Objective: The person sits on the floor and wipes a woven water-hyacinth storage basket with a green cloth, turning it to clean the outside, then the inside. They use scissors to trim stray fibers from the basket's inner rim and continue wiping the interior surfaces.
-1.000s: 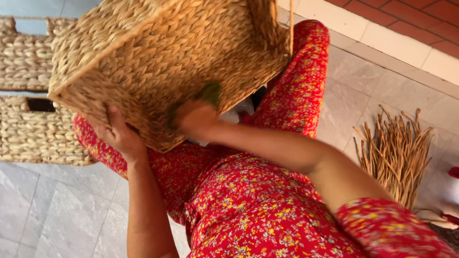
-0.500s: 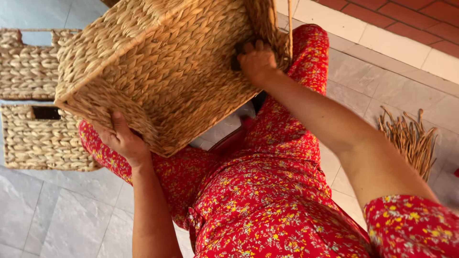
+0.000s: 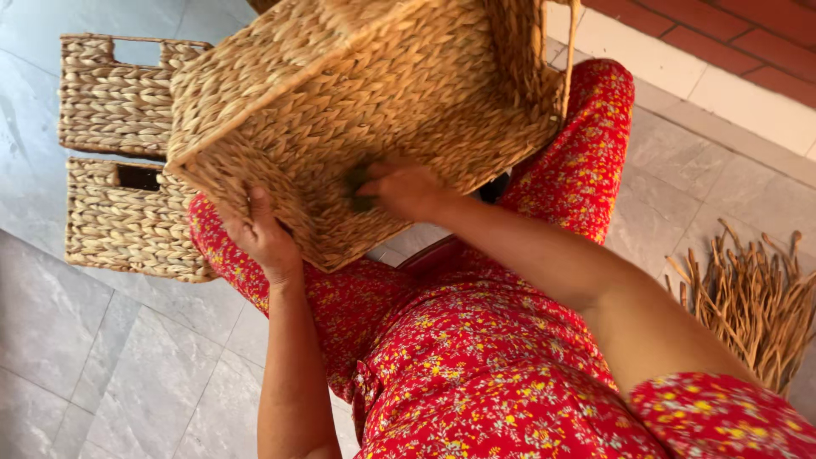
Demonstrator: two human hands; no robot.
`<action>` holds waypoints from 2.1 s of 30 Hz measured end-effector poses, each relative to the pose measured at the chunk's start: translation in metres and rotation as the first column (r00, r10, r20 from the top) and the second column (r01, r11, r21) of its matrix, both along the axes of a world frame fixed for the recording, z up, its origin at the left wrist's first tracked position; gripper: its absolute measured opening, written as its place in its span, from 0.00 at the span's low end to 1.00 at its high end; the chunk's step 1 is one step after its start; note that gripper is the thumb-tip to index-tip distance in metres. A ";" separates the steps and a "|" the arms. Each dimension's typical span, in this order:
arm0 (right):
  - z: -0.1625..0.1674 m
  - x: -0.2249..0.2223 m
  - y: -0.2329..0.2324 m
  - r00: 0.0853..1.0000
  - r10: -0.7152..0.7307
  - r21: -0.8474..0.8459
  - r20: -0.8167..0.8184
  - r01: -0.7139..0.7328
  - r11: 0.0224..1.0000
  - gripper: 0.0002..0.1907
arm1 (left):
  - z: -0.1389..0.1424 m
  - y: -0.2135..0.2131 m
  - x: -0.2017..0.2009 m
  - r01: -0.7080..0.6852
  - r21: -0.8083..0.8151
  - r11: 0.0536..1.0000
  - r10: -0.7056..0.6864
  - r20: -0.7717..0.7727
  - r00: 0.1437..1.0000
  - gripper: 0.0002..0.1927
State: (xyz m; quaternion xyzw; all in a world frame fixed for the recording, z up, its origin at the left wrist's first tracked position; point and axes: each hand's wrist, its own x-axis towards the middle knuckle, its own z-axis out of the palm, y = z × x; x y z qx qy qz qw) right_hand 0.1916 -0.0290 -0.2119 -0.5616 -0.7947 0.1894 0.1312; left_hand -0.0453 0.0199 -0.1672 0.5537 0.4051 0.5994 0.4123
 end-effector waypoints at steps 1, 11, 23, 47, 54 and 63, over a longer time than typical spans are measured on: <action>-0.003 0.026 0.000 0.996 -0.005 -0.034 0.088 0.008 0.999 0.23 | -0.001 0.000 0.001 -0.016 0.009 1.000 0.016 -0.023 1.000 0.32; 0.043 0.186 -0.021 0.876 -0.434 -0.188 0.211 0.472 0.861 0.23 | 0.042 0.010 0.011 0.117 0.015 0.993 -0.117 0.090 0.989 0.37; 0.071 0.207 -0.014 0.845 -0.452 -0.450 0.286 0.534 0.716 0.24 | 0.014 0.063 0.029 0.332 -0.414 0.847 -0.198 0.334 0.922 0.35; -0.008 -0.045 0.109 0.937 0.317 -0.106 0.146 -0.303 0.947 0.32 | -0.009 0.059 0.013 0.159 -0.407 0.899 -0.134 0.089 0.987 0.36; 0.007 0.104 0.083 0.928 0.102 -0.303 0.358 0.012 0.953 0.45 | 0.002 0.056 0.015 0.129 -0.453 0.882 -0.132 0.025 0.991 0.36; -0.006 0.093 0.077 0.888 -0.118 -0.455 0.444 0.337 0.824 0.42 | 0.000 0.056 0.018 0.132 -0.487 0.863 -0.101 0.089 0.991 0.36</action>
